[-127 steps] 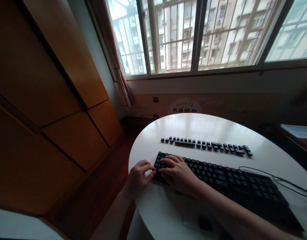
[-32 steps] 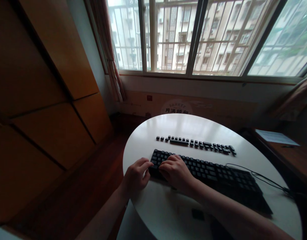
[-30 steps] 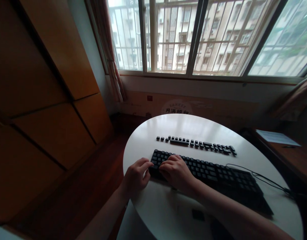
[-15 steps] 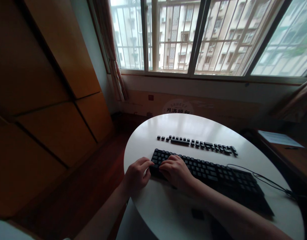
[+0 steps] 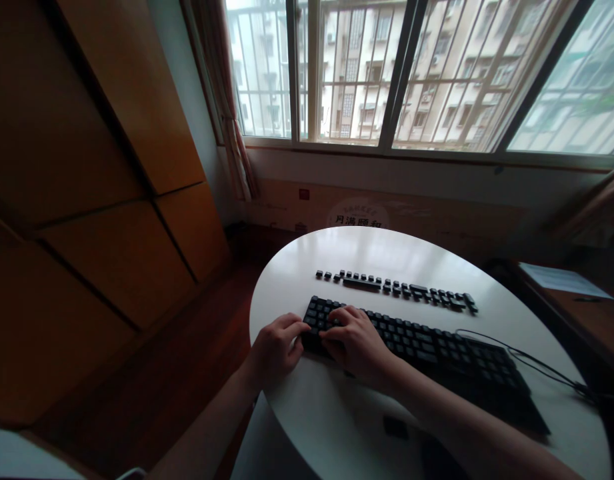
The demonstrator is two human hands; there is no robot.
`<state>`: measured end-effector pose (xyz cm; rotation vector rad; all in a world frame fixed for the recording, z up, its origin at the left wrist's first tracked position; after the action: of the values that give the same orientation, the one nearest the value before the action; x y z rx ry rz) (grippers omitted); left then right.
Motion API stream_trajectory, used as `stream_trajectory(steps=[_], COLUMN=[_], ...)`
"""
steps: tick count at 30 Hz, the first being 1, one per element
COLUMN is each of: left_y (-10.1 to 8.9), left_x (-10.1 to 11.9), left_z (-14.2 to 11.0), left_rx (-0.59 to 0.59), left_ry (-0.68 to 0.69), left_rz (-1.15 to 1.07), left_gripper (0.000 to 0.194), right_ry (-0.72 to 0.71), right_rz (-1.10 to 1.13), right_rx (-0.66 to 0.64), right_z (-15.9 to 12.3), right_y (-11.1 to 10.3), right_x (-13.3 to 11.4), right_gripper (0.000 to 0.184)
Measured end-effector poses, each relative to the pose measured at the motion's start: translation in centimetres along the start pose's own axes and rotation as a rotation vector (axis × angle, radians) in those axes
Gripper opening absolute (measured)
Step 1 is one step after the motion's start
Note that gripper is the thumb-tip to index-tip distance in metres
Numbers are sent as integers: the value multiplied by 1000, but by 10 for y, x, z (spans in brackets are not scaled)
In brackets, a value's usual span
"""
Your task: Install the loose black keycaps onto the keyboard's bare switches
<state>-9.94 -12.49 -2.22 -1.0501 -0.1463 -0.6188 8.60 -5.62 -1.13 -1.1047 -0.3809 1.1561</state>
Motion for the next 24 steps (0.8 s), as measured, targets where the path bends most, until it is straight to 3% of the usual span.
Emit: stream_trajectory(steps=[4, 8, 12, 17, 20, 24], left_y=[-1, -1, 1, 5, 6, 6], left_x=[1, 2, 3, 1, -1, -1], left_z=[0, 1, 4, 5, 4, 2], left_rx=[17, 9, -35, -99, -95, -90], left_ry=[33, 76, 148, 168, 176, 183], left_rz=[15, 62, 94, 95, 80, 51], left_gripper=[32, 39, 51, 55, 53, 47], right_ry=[-8, -34, 100, 227, 252, 327], right_rz=[-20, 13, 72, 34, 15, -69], right_rx=[-10, 145, 352, 448, 407, 143], right_z=[-2, -3, -4, 0, 18, 55], right_y=[-1, -9, -20, -37, -49, -49], right_x=[3, 12, 34, 66, 84, 110], right_gripper=[13, 19, 26, 24, 22, 19])
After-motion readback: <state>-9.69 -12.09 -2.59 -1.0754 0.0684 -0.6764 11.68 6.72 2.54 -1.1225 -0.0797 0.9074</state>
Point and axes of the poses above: each hand's wrist, its own z-axis towards the middle knuckle, its own y-axis out of the palm, x = y × z, the point moved 3 cm from there along z, towards the middle knuckle, and after that the axes turned 1 degree about -z, right-handed, at the moved point
